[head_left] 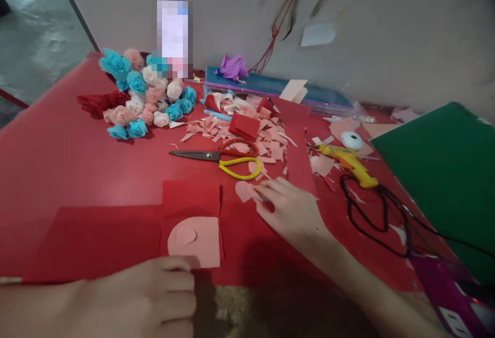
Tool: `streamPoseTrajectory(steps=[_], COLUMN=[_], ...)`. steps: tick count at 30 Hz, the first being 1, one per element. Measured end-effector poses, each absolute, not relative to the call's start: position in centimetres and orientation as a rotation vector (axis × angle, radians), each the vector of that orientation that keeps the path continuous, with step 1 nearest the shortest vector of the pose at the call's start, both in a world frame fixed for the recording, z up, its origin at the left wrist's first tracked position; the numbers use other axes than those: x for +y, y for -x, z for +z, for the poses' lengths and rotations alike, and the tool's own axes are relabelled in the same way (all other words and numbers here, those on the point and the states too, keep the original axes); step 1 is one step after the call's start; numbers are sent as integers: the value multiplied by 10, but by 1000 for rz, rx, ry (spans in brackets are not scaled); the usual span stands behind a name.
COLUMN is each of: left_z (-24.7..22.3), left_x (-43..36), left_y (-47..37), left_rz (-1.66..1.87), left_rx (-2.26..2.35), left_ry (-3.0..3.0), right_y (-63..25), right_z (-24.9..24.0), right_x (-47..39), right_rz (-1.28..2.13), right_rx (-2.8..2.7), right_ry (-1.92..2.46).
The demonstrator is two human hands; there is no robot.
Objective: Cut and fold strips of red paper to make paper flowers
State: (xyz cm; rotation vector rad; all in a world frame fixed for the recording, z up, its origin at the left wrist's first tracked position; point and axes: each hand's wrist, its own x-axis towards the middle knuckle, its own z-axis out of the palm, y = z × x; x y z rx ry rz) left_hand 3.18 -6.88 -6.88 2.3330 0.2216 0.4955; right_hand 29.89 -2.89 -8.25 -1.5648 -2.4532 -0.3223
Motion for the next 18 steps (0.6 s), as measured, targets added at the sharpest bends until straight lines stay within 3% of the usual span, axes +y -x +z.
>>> streamPoseTrajectory(steps=[10,18], left_z=[-47,-53], left_x=[-51,-56], left_y=[1,1], left_rz=[183,173], left_rx=[387,482], left_ry=[-2490,-2550], right_y=[-291,-292], right_z=[-86,-87], right_x=[-32,-31], right_rz=[-601,-614], right_rx=[-2406,-2387], right_ry=[1504,1504])
